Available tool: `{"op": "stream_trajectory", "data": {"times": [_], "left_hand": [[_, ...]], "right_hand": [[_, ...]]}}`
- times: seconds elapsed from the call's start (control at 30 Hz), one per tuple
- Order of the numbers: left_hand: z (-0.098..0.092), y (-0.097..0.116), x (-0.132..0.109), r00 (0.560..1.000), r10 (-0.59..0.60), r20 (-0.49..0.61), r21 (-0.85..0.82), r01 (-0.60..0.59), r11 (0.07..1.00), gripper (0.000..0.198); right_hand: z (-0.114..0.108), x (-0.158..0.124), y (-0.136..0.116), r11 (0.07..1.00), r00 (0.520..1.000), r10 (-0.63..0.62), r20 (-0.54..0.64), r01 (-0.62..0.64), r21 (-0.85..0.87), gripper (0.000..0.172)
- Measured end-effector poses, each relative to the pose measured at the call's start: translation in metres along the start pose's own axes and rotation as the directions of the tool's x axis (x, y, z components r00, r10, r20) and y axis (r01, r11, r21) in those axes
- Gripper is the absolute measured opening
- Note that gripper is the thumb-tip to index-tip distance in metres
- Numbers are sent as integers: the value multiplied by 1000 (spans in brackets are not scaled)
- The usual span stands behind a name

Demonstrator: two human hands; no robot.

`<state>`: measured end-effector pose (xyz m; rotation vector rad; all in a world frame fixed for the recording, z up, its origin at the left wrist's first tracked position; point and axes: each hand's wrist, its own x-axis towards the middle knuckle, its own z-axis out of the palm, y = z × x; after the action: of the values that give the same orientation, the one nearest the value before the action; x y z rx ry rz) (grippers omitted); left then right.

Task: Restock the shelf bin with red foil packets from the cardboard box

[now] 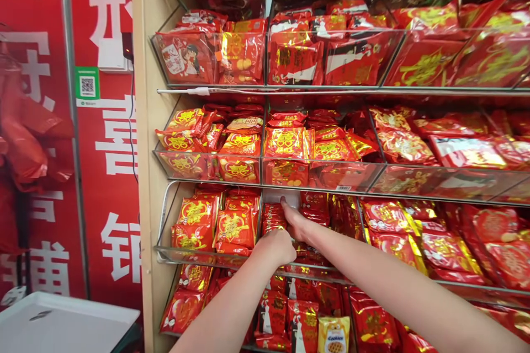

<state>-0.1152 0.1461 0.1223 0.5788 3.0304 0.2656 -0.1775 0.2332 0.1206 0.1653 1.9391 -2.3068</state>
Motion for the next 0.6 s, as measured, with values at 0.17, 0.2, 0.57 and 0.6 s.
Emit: {"op": "stream_trajectory", "data": {"times": [0.17, 0.2, 0.57, 0.6], "left_hand": [[0, 1, 1, 1000, 1, 8, -20, -1, 1000, 28], [0, 2, 0, 1000, -4, 15, -23, 5, 1000, 28], [-6, 7, 2, 997, 19, 79, -11, -19, 1000, 27], [-6, 7, 2, 997, 31, 71, -9, -30, 1000, 27]], "right_hand": [[-2, 1, -4, 991, 996, -73, -51, 67, -112, 39], [-6, 0, -7, 985, 993, -97, -73, 86, -147, 36], [-53, -99, -30, 680, 886, -458, 80, 407, -610, 8], [-55, -120, -23, 630, 861, -495, 119, 449, -634, 10]]}}
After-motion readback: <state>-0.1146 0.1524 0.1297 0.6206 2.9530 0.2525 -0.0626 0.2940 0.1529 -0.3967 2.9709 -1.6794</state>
